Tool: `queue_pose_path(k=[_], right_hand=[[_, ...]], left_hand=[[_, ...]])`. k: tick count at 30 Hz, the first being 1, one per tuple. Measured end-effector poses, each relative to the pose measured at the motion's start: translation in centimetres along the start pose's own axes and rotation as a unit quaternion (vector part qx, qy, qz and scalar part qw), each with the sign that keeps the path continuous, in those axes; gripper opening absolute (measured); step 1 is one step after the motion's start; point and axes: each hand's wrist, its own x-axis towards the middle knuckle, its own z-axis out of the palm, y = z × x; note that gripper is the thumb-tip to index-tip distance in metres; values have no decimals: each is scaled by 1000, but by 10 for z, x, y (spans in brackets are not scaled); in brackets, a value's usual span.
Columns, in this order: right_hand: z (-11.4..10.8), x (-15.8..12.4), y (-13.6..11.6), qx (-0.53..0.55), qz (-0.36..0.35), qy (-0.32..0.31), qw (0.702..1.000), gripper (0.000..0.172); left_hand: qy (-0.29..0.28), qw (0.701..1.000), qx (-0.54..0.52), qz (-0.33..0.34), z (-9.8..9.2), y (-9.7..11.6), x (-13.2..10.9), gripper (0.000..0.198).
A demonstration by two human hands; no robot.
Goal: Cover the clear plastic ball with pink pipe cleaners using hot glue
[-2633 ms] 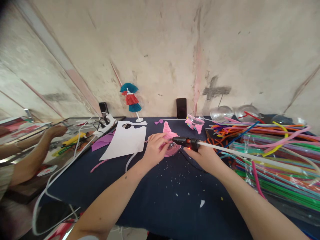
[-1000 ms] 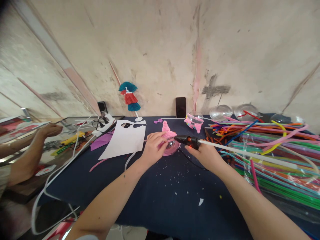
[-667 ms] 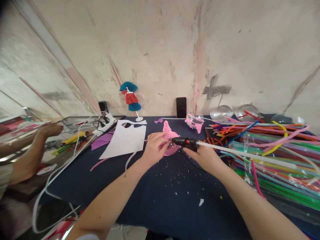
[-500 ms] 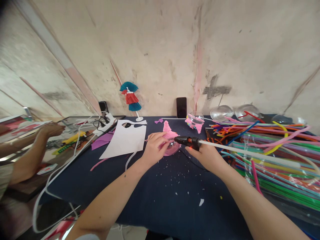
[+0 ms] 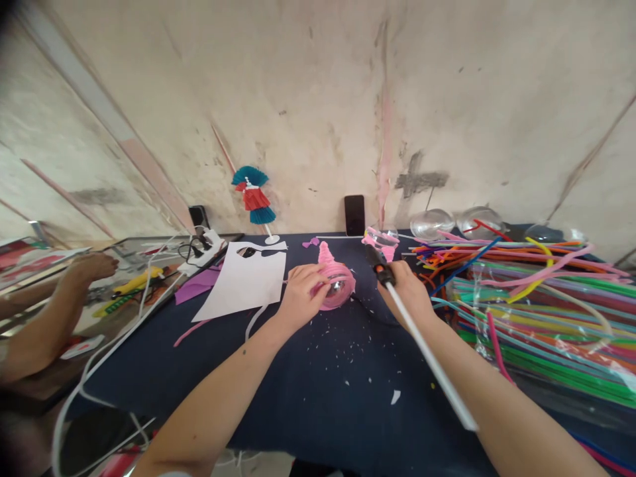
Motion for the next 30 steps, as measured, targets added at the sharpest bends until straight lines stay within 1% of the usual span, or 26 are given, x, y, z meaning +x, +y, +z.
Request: queue_pose_path(k=[2, 5, 8, 11, 15, 17, 20, 21, 23, 25, 26, 28, 30], right_hand=[[11, 2, 3, -79, -39, -41, 995, 17], [22, 2, 3, -187, -92, -88, 974, 17], [30, 1, 3, -252, -101, -127, 954, 17], [36, 0, 6, -269, -97, -161, 945, 17], [40, 2, 12, -265, -98, -180, 942, 19], [38, 2, 15, -259, -99, -192, 941, 22], [28, 3, 17, -252, -108, -204, 940, 31], [22, 4, 17, -245, -110, -198, 943, 33], [13, 7, 15, -202, -109, -162, 960, 32], [7, 11, 8, -104, -105, -110, 983, 27], [7, 14, 3, -42, -103, -89, 990, 26], [13, 19, -8, 78, -100, -73, 989, 24], [23, 23, -19, 163, -88, -82, 979, 26]], left_hand=[[-4, 1000, 1, 4, -2, 0, 0, 11], [-10, 1000, 5, 9, -4, 0, 1, 12], [-13, 1000, 8, 10, -5, -2, 1, 11], [-15, 1000, 1, 5, -4, -4, 2, 11], [-4, 1000, -14, -5, -2, -8, 2, 5], [1, 1000, -19, -9, -1, -9, 2, 4], [12, 999, -29, -15, -1, -9, 2, 2], [17, 999, -31, -16, -1, -8, 2, 3], [20, 999, -29, -14, -3, -7, 3, 4], [10, 1000, -21, -6, -4, -5, 4, 5], [4, 1000, -20, -1, -5, -4, 4, 6], [-1, 1000, -23, 7, -6, -2, 5, 6], [3, 999, -31, 12, -7, 0, 5, 4]])
